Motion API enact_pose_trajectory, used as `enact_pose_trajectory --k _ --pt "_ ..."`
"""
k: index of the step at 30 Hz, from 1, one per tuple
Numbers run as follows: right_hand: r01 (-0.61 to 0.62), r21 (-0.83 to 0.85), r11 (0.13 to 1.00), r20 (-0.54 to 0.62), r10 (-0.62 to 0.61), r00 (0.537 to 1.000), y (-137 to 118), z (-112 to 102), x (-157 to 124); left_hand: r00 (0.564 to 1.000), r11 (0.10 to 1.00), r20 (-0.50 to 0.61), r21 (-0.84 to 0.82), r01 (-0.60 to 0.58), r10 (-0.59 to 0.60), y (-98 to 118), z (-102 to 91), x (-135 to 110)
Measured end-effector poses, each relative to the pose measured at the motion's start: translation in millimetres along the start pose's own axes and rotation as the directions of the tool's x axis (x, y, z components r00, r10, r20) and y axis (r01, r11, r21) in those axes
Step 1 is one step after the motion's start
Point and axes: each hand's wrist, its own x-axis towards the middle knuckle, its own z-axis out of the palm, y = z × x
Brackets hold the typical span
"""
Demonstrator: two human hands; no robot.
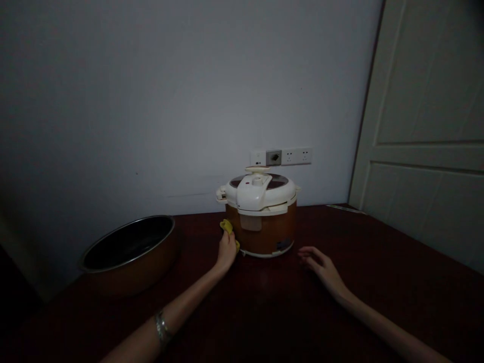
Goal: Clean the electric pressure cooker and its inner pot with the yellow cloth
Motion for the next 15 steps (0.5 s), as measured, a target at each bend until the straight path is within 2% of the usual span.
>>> enact_pose_trajectory --k 2,4,8,12,15 --pt "-0.017 0.01 1.0 -0.003 0.017 1.0 0 0 1 0.996 0.997 0.081 0.059 -0.043 0.039 -9 1.5 -12" --pt "-0.028 0.016 0.999 -0.005 0.028 1.0 0 0 1 0.98 0.98 0.133 0.115 -0.161 0.145 -17 5.0 -27" --pt "-0.034 -0.005 0.999 -0.01 0.034 0.999 1 -1 0 0.92 0.889 0.289 0.298 -0.348 0.263 -32 15.1 -63" --pt "-0.026 -0.036 0.999 -0.008 0.026 1.0 -2 -1 -2 0.788 0.717 0.542 0.423 -0.555 0.29 -35 24.1 -89" --pt "-0.014 -0.052 0.999 -0.019 0.013 1.0 -6 1 -4 0.65 0.586 0.716 0.42 -0.693 0.255 -27 34.1 -96"
